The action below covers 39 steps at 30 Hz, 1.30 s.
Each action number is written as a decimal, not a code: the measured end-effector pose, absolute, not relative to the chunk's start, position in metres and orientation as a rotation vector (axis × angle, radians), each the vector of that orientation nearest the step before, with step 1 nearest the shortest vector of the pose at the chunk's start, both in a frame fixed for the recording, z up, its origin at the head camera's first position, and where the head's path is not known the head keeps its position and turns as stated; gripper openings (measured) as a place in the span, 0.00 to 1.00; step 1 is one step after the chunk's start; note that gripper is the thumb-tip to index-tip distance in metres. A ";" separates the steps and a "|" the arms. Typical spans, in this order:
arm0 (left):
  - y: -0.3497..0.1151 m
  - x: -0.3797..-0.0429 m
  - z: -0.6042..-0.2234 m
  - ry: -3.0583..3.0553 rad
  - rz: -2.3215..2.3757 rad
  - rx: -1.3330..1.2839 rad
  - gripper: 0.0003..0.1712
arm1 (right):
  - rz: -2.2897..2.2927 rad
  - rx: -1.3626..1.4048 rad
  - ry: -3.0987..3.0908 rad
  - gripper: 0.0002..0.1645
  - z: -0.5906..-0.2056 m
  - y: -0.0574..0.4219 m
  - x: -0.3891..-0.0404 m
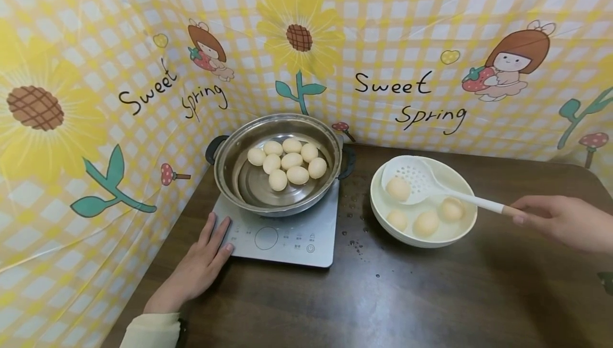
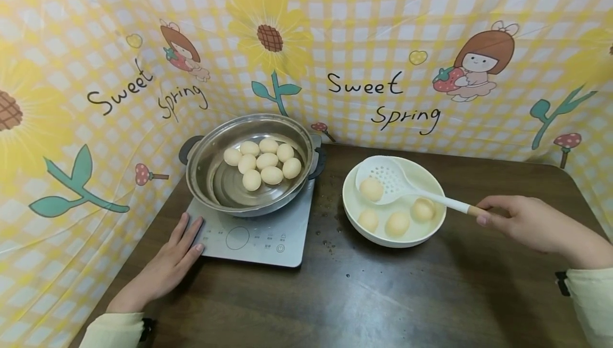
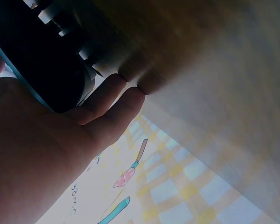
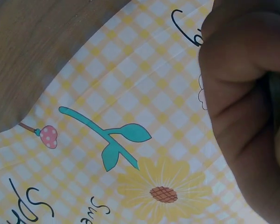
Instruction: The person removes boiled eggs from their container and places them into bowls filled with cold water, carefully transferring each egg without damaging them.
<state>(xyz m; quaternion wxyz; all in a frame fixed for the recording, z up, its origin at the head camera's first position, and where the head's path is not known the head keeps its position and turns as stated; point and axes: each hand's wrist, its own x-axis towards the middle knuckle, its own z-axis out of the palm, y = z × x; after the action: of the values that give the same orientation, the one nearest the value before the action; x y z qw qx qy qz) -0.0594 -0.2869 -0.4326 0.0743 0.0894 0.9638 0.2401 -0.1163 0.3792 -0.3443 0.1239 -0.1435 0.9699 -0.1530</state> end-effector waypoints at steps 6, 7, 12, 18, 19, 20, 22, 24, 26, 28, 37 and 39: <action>-0.287 -0.059 -0.433 2.880 0.721 0.250 0.38 | -0.422 -0.482 2.900 0.18 -0.346 0.383 -0.113; -0.287 -0.058 -0.433 2.879 0.722 0.249 0.38 | -0.421 -0.484 2.912 0.19 -0.346 0.383 -0.113; -0.287 -0.057 -0.433 2.876 0.725 0.243 0.37 | -0.442 -0.458 2.961 0.20 -0.346 0.383 -0.108; -0.285 -0.057 -0.432 2.874 0.738 0.243 0.37 | -0.498 -0.446 3.019 0.19 -0.346 0.386 -0.106; -0.285 -0.057 -0.432 2.875 0.737 0.244 0.37 | -0.504 -0.440 3.031 0.19 -0.346 0.387 -0.106; -0.285 -0.057 -0.431 2.876 0.736 0.244 0.37 | -0.516 -0.427 3.039 0.19 -0.346 0.387 -0.106; -0.285 -0.057 -0.431 2.878 0.736 0.245 0.37 | -0.530 -0.403 3.051 0.20 -0.347 0.389 -0.105; -0.285 -0.058 -0.431 2.880 0.737 0.248 0.37 | -0.538 -0.386 3.058 0.20 -0.347 0.389 -0.105; -0.285 -0.058 -0.431 2.880 0.741 0.250 0.37 | -0.550 -0.379 3.057 0.20 -0.346 0.388 -0.105; -0.285 -0.058 -0.431 2.880 0.745 0.252 0.37 | -0.558 -0.384 3.071 0.18 -0.344 0.386 -0.105; -0.286 -0.059 -0.432 2.876 0.735 0.250 0.37 | -0.673 -0.441 3.034 0.13 -0.329 0.366 -0.107; -0.286 -0.059 -0.432 2.878 0.731 0.248 0.37 | -0.684 -0.425 3.008 0.13 -0.324 0.359 -0.108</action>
<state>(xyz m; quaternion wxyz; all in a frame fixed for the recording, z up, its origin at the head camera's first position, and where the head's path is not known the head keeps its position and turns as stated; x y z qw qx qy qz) -0.0586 -0.2864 -0.4319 0.0807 0.0830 0.9627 0.2444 -0.1075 0.3590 -0.3239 0.0141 -0.1365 0.9659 -0.2196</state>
